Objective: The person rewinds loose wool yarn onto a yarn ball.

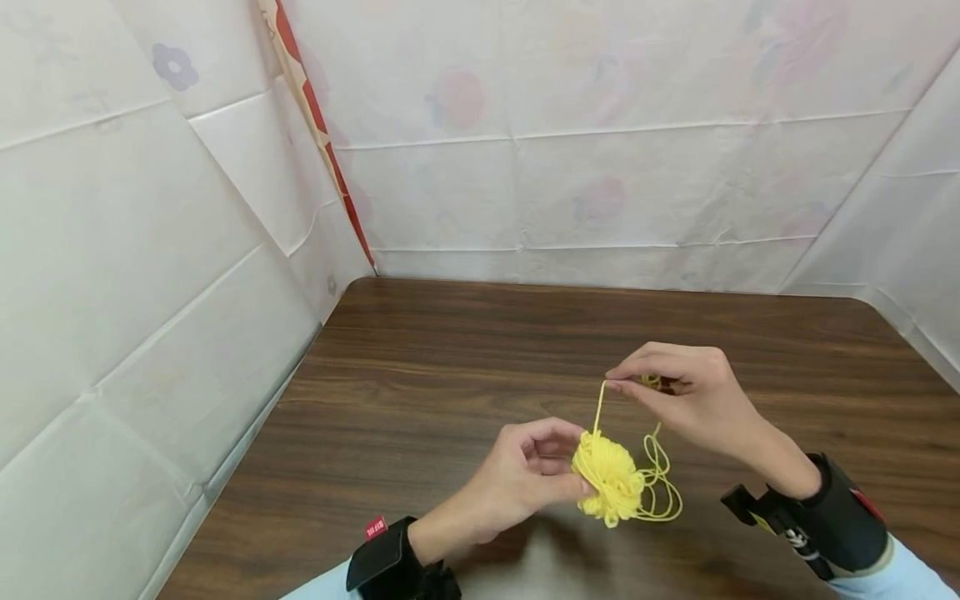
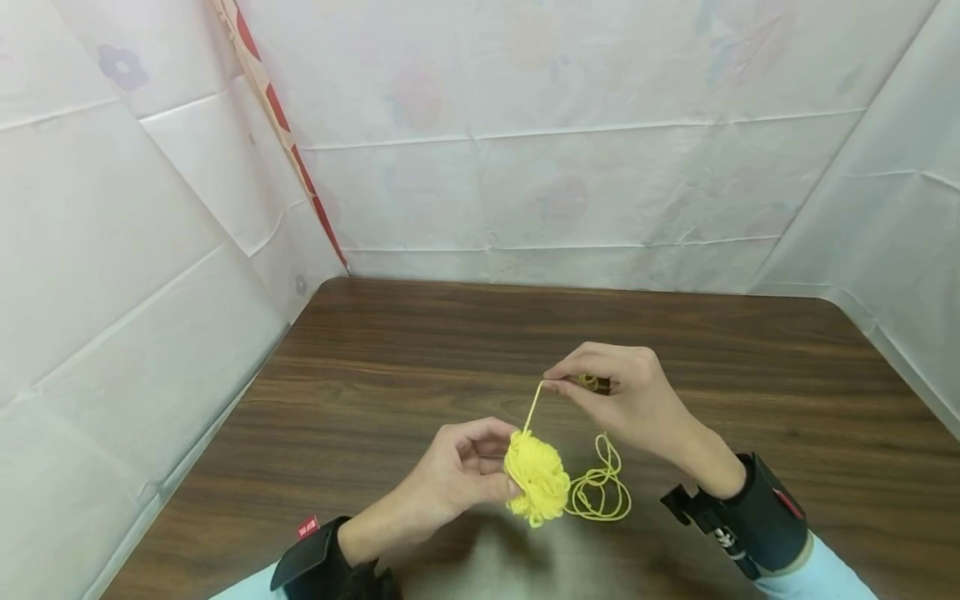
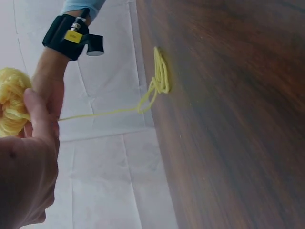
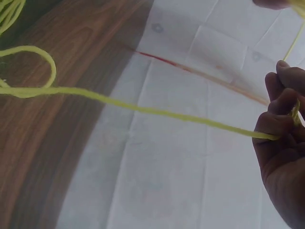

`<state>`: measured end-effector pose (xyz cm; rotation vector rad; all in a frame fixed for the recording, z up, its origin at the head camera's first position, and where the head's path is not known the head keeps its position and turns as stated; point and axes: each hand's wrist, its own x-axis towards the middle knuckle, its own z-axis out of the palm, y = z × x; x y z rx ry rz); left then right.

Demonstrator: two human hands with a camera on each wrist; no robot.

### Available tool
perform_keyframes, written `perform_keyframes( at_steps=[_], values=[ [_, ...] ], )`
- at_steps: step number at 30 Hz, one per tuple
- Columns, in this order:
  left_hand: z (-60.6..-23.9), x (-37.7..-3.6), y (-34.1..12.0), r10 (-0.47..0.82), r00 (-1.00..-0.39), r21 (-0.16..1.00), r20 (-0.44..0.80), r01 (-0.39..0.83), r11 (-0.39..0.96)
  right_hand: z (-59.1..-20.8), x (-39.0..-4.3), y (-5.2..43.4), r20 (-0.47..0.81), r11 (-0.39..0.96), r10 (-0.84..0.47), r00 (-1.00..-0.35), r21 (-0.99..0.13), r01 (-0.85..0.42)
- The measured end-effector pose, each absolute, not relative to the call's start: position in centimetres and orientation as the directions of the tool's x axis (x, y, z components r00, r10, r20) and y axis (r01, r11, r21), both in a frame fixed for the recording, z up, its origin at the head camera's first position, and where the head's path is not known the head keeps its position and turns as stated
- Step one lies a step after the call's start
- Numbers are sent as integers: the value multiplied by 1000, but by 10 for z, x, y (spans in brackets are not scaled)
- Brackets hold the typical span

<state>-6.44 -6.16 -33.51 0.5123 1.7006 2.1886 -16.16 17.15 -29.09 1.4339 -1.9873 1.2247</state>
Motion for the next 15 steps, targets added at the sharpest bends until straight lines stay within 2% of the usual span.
perform_keyframes(
  at_steps=[4, 7, 15],
  values=[
    [-334, -65, -62, 436, -892, 923, 118, -64, -380, -294, -163, 176, 664, 175, -561, -493, -487, -855],
    [-331, -67, -63, 388, -916, 880, 101, -100, -465, -296, -161, 179, 620, 217, -585, -524, -503, -837],
    [-322, -73, -66, 194, -981, 825, 16, -96, -558, -302, -145, 178, 568, 184, -678, -467, -484, -856]
  ],
)
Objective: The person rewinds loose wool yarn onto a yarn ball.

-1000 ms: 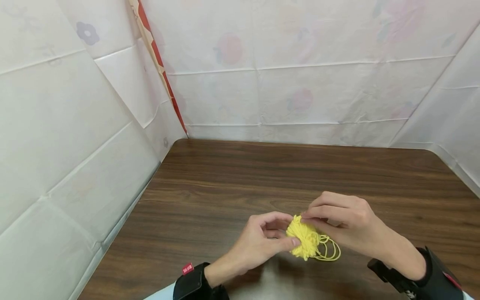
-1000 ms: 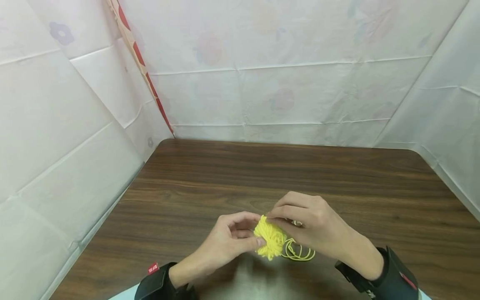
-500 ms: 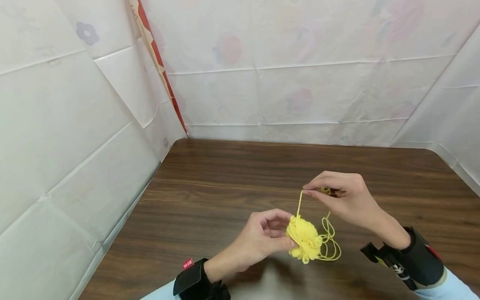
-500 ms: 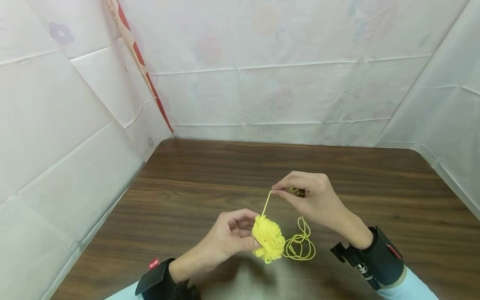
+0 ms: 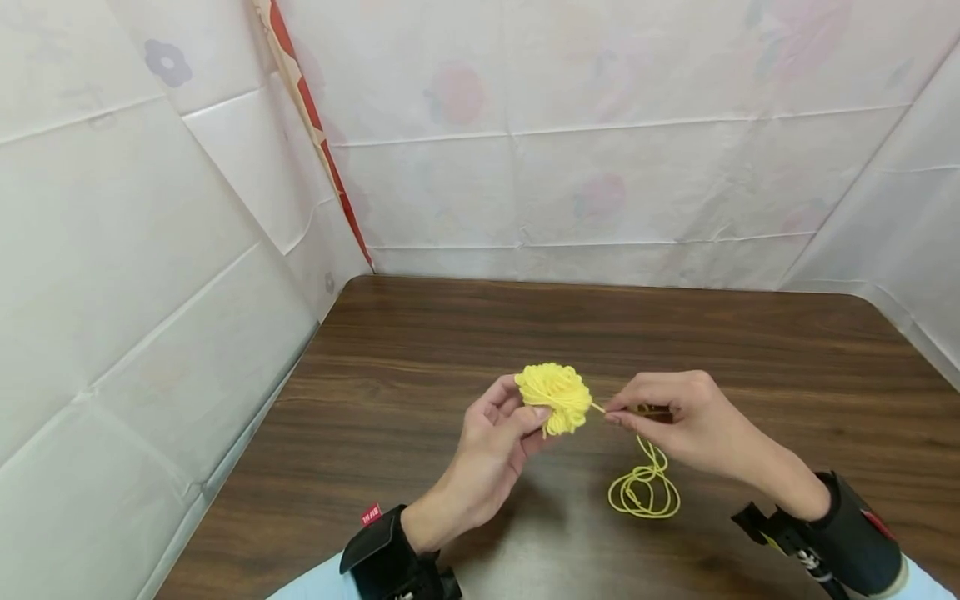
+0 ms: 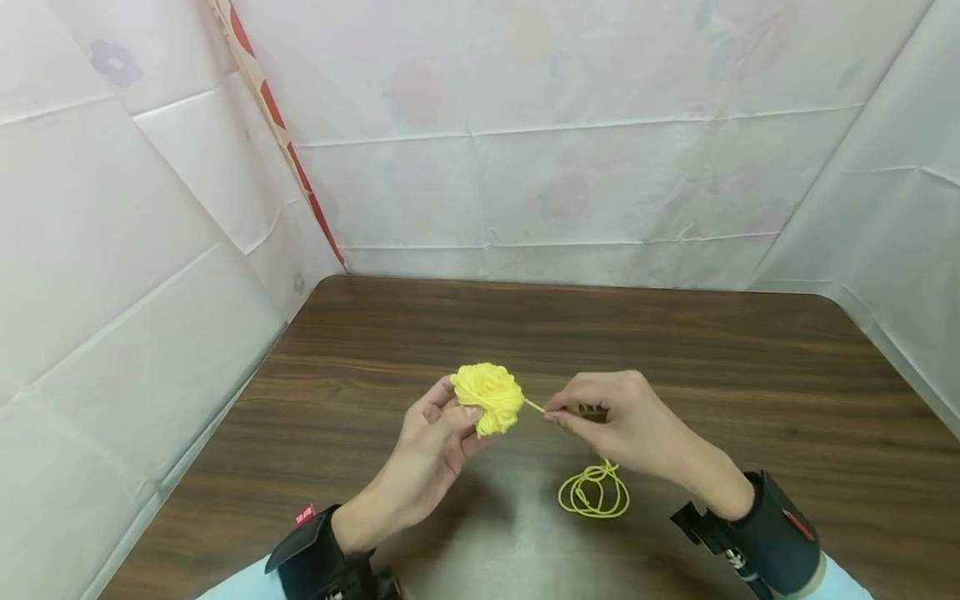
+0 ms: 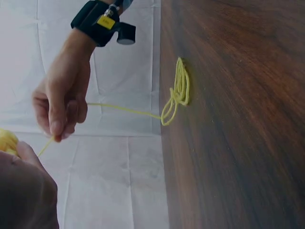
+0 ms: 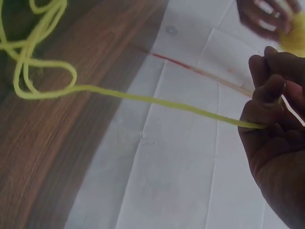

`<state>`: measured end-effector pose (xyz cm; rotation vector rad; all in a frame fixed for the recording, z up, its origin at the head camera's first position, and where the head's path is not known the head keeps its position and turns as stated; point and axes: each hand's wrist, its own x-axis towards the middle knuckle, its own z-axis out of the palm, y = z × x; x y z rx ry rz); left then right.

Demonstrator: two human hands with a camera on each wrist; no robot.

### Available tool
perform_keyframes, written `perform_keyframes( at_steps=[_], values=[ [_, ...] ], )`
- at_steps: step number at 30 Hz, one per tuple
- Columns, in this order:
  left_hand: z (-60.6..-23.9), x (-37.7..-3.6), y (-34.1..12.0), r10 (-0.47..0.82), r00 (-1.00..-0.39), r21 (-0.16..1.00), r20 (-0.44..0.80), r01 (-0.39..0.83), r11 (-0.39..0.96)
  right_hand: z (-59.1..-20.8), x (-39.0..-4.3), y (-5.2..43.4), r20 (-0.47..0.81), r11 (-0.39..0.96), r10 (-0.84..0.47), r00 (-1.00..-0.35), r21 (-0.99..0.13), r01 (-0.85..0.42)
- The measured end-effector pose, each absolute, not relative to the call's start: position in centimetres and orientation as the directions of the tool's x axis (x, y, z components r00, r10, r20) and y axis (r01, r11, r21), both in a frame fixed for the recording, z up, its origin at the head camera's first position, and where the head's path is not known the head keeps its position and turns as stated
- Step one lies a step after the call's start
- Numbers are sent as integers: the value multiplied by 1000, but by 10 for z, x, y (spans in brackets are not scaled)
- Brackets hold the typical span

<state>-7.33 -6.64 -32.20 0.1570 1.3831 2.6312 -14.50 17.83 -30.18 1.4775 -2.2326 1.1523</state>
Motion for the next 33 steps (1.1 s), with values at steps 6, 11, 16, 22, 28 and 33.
perform_keyframes(
  at_steps=[6, 11, 16, 22, 28, 33],
  values=[
    [-323, -75, -68, 114, -993, 840, -25, -83, -537, -301, -129, 172, 541, 146, -724, -428, -486, -862],
    [-325, -75, -69, 61, -996, 853, -62, -85, -514, -298, -119, 166, 579, 78, -735, -353, -444, -893],
    [-327, -76, -70, 4, -996, 884, -90, -82, -460, -295, -110, 159, 646, -22, -734, -210, -331, -943],
    [-329, -78, -66, -51, -992, 936, -112, -88, -341, -291, -104, 147, 717, -113, -695, -50, -177, -978],
    [-332, -72, -64, 29, -995, 974, -94, -98, -204, -283, -101, 143, 744, -108, -668, -12, -113, -988],
    [-332, -68, -63, 121, -989, 989, -84, -98, -111, -277, -105, 143, 773, -118, -635, 23, -67, -991]
  ],
)
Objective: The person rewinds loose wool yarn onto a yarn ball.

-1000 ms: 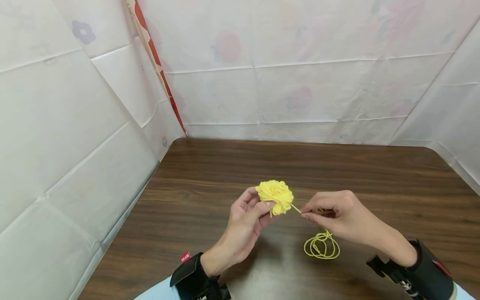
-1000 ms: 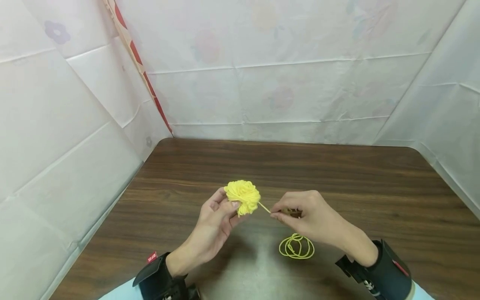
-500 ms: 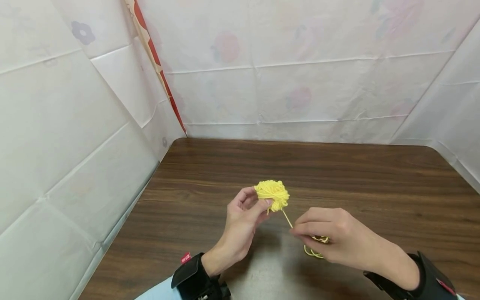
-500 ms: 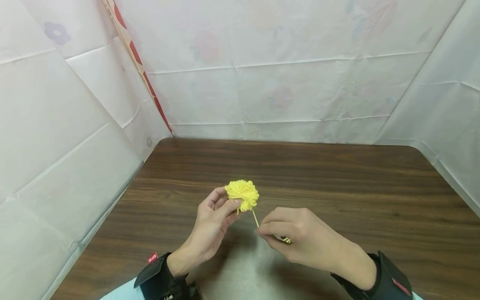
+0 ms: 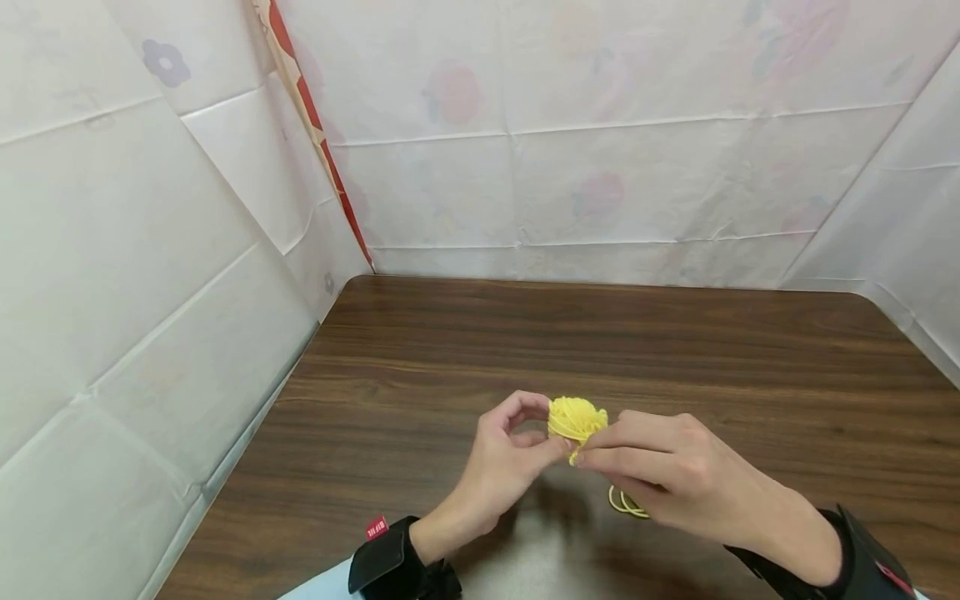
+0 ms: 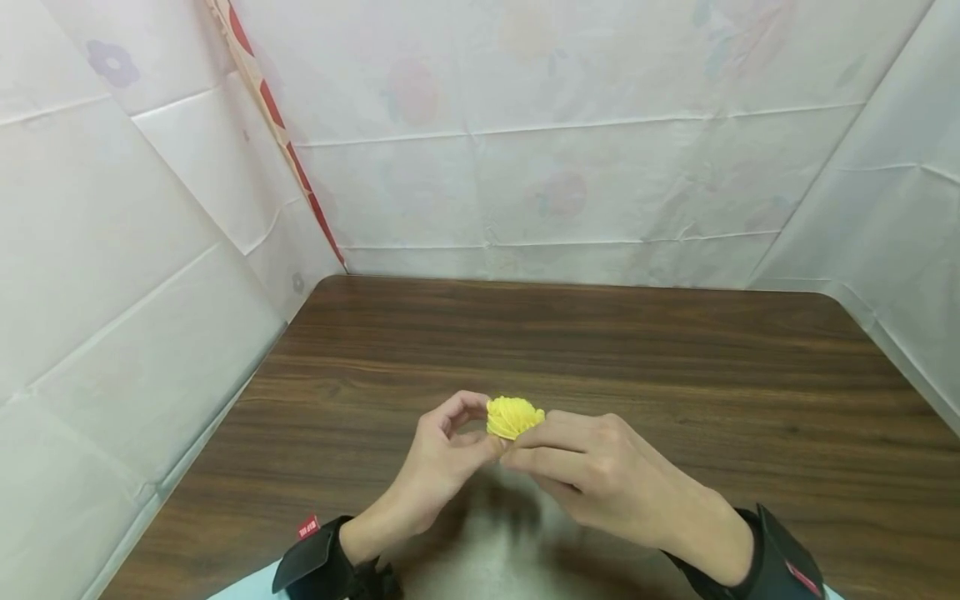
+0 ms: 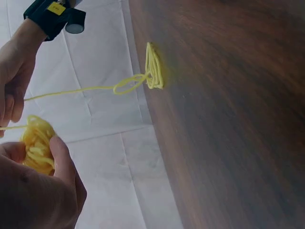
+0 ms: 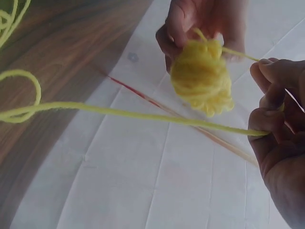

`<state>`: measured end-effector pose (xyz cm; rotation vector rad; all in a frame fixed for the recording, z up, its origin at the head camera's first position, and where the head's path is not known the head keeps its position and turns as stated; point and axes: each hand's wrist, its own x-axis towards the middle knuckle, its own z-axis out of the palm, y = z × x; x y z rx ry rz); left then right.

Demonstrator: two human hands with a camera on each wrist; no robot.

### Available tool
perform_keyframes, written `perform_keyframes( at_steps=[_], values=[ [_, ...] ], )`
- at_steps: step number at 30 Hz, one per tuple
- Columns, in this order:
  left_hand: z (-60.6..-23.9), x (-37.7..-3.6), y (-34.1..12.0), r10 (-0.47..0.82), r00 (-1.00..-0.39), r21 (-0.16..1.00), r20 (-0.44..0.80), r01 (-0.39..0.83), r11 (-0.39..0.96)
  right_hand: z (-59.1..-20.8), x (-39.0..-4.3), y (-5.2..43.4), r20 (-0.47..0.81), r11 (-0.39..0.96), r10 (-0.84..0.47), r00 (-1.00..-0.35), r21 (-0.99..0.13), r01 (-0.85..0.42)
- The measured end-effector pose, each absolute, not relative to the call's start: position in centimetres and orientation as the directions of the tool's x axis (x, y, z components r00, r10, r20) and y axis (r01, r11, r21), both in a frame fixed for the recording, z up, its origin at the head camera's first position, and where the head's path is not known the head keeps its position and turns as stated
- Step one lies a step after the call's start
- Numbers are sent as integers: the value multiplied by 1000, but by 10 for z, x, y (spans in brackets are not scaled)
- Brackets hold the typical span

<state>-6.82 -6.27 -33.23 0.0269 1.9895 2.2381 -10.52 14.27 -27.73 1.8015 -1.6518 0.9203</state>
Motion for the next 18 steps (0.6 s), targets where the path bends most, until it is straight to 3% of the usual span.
perform_keyframes(
  at_steps=[18],
  values=[
    [-332, -62, -61, 318, -946, 993, -66, -95, -76, -270, -119, 148, 829, -77, -559, 4, -47, -996]
  ],
)
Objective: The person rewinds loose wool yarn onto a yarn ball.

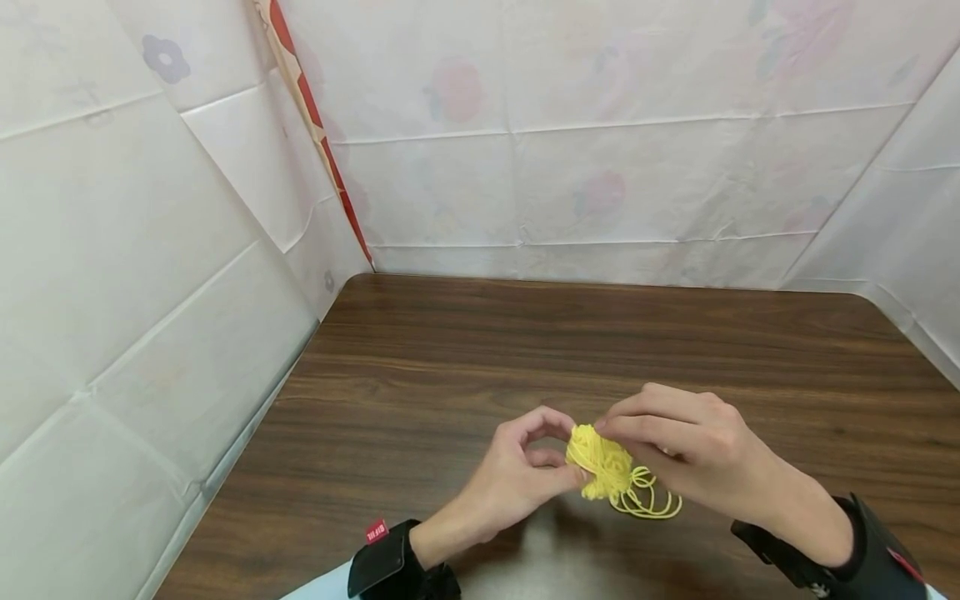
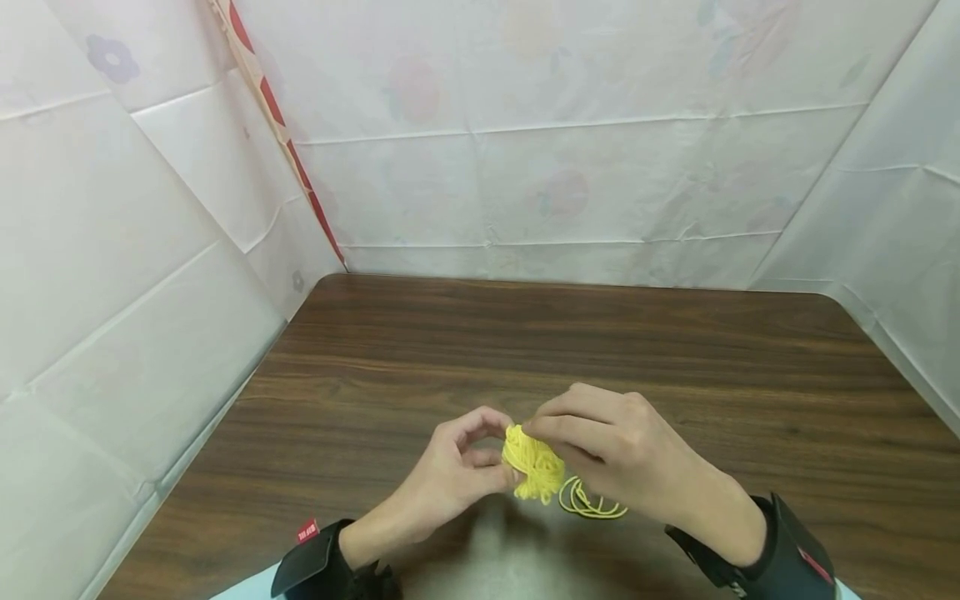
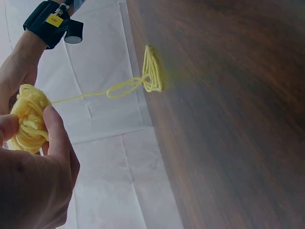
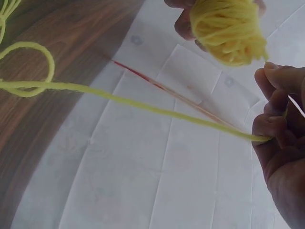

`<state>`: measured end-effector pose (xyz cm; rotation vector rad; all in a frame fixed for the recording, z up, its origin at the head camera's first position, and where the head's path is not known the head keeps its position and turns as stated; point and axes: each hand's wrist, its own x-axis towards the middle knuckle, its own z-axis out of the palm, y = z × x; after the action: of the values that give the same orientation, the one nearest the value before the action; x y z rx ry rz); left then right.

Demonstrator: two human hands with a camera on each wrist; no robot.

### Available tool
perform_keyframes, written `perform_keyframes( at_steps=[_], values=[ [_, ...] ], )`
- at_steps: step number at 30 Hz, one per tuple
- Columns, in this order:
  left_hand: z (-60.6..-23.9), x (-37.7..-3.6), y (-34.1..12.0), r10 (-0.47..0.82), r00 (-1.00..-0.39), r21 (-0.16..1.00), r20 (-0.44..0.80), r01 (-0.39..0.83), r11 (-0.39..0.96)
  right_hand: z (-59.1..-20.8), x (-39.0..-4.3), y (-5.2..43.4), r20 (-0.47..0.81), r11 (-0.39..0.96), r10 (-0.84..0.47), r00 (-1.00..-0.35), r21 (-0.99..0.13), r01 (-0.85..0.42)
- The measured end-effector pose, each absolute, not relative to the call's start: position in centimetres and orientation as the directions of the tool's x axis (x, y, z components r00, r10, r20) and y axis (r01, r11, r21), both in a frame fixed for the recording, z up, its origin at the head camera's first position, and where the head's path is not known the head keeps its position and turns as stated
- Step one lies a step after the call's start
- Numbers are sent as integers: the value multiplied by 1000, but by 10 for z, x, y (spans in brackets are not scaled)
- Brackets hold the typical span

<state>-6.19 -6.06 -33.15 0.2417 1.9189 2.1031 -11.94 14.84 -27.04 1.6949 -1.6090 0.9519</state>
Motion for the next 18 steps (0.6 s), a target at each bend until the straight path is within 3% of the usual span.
perform_keyframes(
  at_steps=[12, 18],
  values=[
    [-335, -59, -62, 424, -905, 991, -26, -78, -105, -272, -127, 156, 845, -74, -527, -87, -147, -986],
    [-335, -58, -63, 451, -892, 986, 27, -51, -159, -275, -134, 163, 837, -36, -513, -189, -241, -970]
  ],
)
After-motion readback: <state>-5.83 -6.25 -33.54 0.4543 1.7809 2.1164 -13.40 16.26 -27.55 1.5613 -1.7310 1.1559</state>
